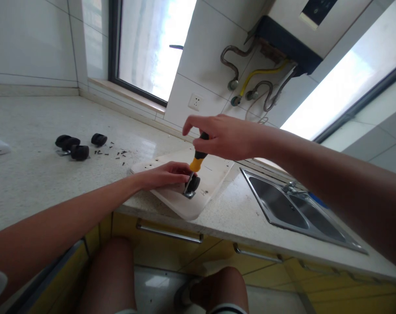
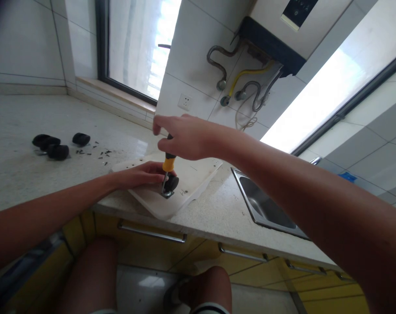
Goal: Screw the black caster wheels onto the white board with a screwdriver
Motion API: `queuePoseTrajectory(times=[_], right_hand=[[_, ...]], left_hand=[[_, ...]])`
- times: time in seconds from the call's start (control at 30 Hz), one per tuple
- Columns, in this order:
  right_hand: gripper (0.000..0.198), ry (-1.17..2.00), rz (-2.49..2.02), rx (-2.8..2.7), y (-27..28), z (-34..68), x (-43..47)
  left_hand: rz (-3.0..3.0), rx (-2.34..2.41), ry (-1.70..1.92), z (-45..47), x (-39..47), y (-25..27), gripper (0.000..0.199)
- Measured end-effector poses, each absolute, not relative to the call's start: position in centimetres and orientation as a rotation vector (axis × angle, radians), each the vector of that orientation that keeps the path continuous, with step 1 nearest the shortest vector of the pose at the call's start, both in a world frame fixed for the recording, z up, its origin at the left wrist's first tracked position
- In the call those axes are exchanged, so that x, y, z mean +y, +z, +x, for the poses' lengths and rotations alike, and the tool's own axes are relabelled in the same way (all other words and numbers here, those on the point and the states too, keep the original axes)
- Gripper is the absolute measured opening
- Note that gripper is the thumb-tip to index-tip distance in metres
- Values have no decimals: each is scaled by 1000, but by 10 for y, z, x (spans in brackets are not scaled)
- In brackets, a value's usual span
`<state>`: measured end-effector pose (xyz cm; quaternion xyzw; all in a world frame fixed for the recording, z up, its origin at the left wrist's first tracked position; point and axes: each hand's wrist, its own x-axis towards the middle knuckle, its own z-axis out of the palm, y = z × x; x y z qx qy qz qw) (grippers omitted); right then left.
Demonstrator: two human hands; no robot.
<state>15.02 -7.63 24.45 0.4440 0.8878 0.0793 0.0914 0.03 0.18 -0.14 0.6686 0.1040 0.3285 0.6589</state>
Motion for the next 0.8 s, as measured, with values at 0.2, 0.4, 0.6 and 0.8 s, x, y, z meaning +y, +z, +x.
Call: queuePoseTrajectory(times=[0.2,0.4,0.6,0.8], right_hand=[[48,377,1397,2642,241,147,-76],[56,246,1367,2590,241,148,-72],[50,70,1248,2733,238,149,-69],[55,550,1384,2617,235,143,-69]], left_hand=[[1532,231,747,-1,0,0,38],[1542,257,745,0,0,0,37],[1533,230,758,0,1,-2,37],[1536,251,759,0,1,-1,36]])
